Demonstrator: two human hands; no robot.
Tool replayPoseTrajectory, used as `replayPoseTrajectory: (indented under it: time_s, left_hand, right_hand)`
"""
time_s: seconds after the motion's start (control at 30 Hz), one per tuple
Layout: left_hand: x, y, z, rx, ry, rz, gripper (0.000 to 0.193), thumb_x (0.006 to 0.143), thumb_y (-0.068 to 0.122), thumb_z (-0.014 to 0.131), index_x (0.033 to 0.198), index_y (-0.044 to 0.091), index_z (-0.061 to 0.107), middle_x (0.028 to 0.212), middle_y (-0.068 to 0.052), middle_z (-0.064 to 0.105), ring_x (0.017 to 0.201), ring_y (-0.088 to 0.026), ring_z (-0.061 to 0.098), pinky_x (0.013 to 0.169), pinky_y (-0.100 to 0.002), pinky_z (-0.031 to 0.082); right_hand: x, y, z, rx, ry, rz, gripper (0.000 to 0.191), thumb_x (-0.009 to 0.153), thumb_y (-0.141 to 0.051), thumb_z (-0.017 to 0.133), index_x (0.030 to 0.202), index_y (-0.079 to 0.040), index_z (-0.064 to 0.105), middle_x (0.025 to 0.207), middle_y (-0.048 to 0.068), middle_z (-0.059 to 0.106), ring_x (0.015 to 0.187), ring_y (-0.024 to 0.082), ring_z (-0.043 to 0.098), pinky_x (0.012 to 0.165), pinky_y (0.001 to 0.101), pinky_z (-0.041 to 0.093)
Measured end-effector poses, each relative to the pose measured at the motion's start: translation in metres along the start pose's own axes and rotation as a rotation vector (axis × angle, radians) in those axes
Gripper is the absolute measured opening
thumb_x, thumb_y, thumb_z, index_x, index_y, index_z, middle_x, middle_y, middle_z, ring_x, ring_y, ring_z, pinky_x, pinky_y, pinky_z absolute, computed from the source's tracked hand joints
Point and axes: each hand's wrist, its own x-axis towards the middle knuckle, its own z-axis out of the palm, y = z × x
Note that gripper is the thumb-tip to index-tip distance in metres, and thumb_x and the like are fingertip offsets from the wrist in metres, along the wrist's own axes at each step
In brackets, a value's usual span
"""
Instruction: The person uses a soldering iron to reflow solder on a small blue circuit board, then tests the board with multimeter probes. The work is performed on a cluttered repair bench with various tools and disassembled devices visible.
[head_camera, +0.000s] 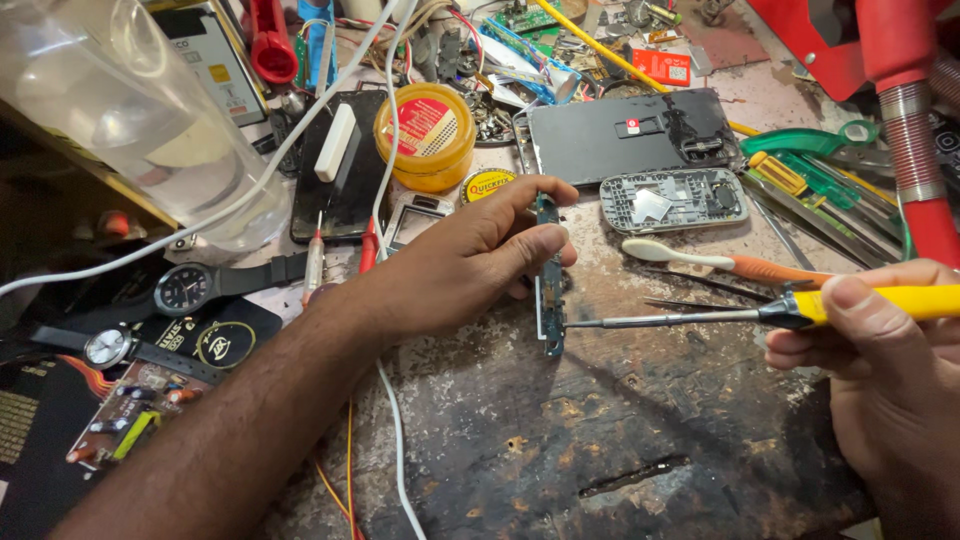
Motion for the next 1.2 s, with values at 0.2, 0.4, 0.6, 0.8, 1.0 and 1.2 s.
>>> replayPoseTrajectory:
  time_s: [0.2,0.4,0.6,0.8,1.0,1.2]
  left_hand:
    - [0.0006,-0.002,-0.0016,0.005,-0.012,0.055,0.039,0.108,0.029,0.048,0.143,0.012,0.047,0.109,0.0,0.07,0.094,-0.005,0.063,0.08,-0.024,0.055]
    - [0.0004,-0.0021,-0.0014,0.009,-0.007,0.038,0.039,0.108,0.028,0.048,0.143,0.012,0.047,0.108,0.0,0.07,0.086,-0.006,0.06,0.076,-0.024,0.054]
    - [0.0,-0.0015,-0.0007,-0.017,-0.001,0.027,0.039,0.107,0.028,0.048,0.142,0.012,0.047,0.107,0.0,0.07,0.087,-0.006,0.06,0.076,-0.024,0.053]
    - [-0.0008,0.0004,-0.0018,0.015,-0.014,0.042,0.039,0.108,0.03,0.047,0.143,0.013,0.046,0.11,0.001,0.07,0.092,-0.005,0.061,0.078,-0.024,0.054]
    - [-0.0011,0.0011,-0.0009,-0.012,-0.007,0.009,0.04,0.106,0.03,0.049,0.142,0.013,0.047,0.108,0.0,0.07,0.086,-0.006,0.059,0.074,-0.024,0.053]
    - [0.0004,0.0001,-0.0005,-0.03,-0.01,-0.014,0.04,0.106,0.03,0.05,0.142,0.014,0.047,0.108,0.001,0.07,0.086,-0.005,0.059,0.075,-0.023,0.054]
  right_hand:
    - [0.0009,-0.0041,0.0053,0.035,0.011,0.019,0.021,0.111,-0.013,0.065,0.105,0.003,0.053,0.092,0.023,0.068,0.076,0.029,0.072,0.07,0.0415,0.065]
    - [-0.0002,-0.0057,0.0059,0.039,0.017,0.016,0.021,0.109,-0.014,0.065,0.105,0.003,0.053,0.094,0.024,0.069,0.076,0.027,0.072,0.072,0.0396,0.065]
    - [-0.0025,-0.0047,0.006,0.028,0.005,0.005,0.022,0.112,-0.014,0.065,0.107,0.004,0.053,0.091,0.023,0.067,0.075,0.027,0.072,0.075,0.0406,0.066]
    - [-0.0024,-0.0079,0.0076,-0.007,0.013,0.005,0.021,0.108,-0.014,0.063,0.113,0.003,0.053,0.091,0.02,0.069,0.074,0.025,0.071,0.07,0.0378,0.064]
    - [-0.0022,-0.0053,0.0068,0.045,0.016,-0.009,0.02,0.112,-0.013,0.065,0.108,0.002,0.052,0.09,0.02,0.067,0.073,0.026,0.072,0.073,0.0399,0.065]
    - [-0.0025,-0.0025,0.0027,0.001,0.019,-0.004,0.021,0.112,-0.013,0.064,0.107,0.003,0.052,0.088,0.02,0.067,0.076,0.027,0.072,0.072,0.0401,0.066]
